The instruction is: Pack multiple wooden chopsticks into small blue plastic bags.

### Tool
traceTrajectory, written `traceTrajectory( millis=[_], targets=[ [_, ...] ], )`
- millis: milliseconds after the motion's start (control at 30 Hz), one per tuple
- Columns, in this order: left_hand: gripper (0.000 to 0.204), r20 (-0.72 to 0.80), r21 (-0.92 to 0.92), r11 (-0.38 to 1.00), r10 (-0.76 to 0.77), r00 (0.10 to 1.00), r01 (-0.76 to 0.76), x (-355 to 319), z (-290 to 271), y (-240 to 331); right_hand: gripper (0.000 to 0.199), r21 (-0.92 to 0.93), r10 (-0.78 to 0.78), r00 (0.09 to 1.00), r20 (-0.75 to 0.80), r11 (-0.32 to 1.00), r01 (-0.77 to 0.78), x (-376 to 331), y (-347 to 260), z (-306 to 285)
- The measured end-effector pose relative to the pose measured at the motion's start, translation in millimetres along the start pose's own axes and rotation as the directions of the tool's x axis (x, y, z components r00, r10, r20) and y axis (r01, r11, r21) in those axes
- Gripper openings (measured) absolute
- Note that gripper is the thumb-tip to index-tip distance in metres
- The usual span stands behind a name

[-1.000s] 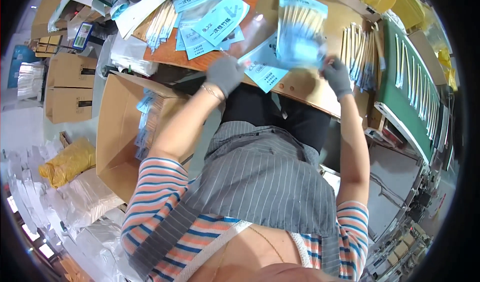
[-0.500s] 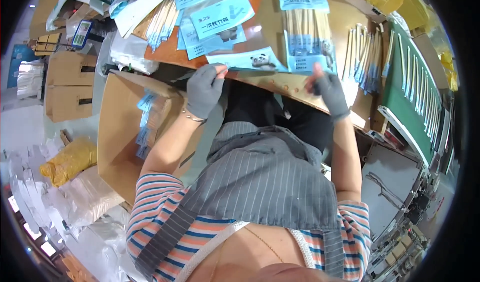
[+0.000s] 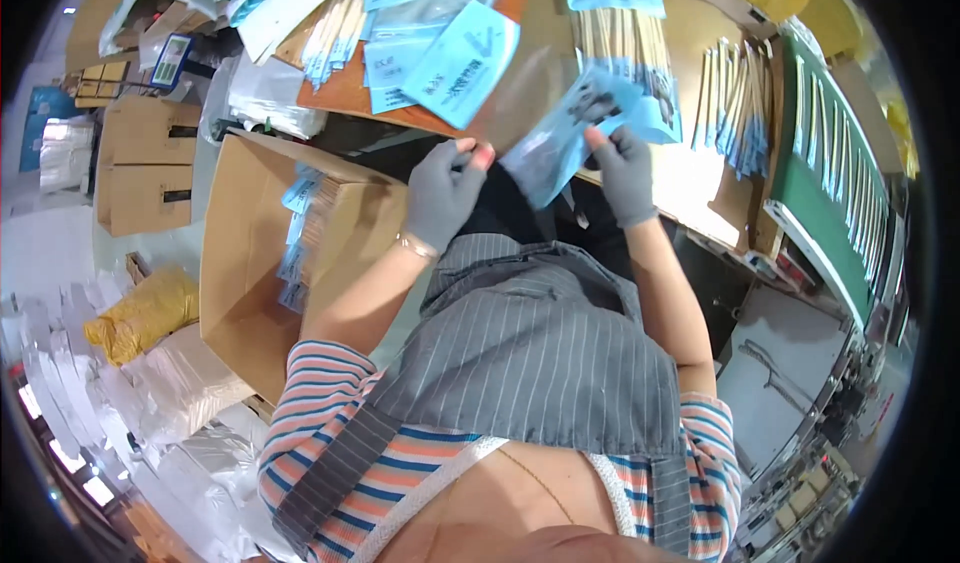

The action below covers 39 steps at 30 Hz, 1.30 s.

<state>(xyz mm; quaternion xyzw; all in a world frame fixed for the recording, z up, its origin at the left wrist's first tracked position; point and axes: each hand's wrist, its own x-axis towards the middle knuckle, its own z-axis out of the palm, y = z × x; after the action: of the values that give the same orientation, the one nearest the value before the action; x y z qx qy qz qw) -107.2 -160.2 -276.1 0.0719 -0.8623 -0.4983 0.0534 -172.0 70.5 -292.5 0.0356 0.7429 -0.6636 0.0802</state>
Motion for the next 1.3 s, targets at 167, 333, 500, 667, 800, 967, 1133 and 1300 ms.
traceTrajectory(
  millis=[167, 333, 500, 667, 800, 967, 1133, 1300],
  targets=[
    [0.08, 0.769, -0.511, 0.073, -0.407, 0.493, 0.856, 15, 29, -40, 0.022, 0.579, 0.282, 0.947, 0.152, 0.751, -0.317, -12, -4, -11],
    [0.027, 0.265, -0.837, 0.401, -0.297, 0.917, 0.372, 68, 38, -51, 0.025, 0.269, 0.328, 0.909, 0.257, 0.879, -0.393, -62, -9, -9],
    [0.013, 0.217, 0.563, 0.65, 0.479, 0.85, -0.51, 205, -45, -81, 0.029, -0.139, -0.058, 0.998, -0.025, 0.989, 0.055, -24, -25, -34],
    [0.029, 0.159, 0.151, 0.947, -0.306, 0.938, 0.284, 295, -131, -183, 0.059, -0.718, -0.506, 0.844, -0.181, 0.654, 0.238, 81, 15, -92],
    [0.051, -0.037, 0.805, 0.581, -0.154, 0.987, 0.121, 293, -68, -115, 0.083, -0.715, -0.026, 0.996, -0.087, 0.698, -0.044, 117, 47, -102],
    [0.071, -0.098, 0.852, 0.507, 0.395, 0.913, -0.127, 258, -26, -86, 0.082, -0.824, -0.422, 0.896, -0.139, 0.551, 0.132, 122, 53, -1],
    [0.075, -0.007, 0.855, 0.517, 0.06, 0.998, -0.025, 248, 38, -62, 0.083, -0.845, -0.462, 0.874, -0.153, 0.52, 0.127, 123, 52, 34],
    [0.074, 0.302, 0.606, 0.742, 0.118, 0.946, -0.287, 277, 14, -78, 0.079, -0.318, -0.133, 0.991, -0.024, 0.941, 0.118, 104, 9, -22]
  ],
)
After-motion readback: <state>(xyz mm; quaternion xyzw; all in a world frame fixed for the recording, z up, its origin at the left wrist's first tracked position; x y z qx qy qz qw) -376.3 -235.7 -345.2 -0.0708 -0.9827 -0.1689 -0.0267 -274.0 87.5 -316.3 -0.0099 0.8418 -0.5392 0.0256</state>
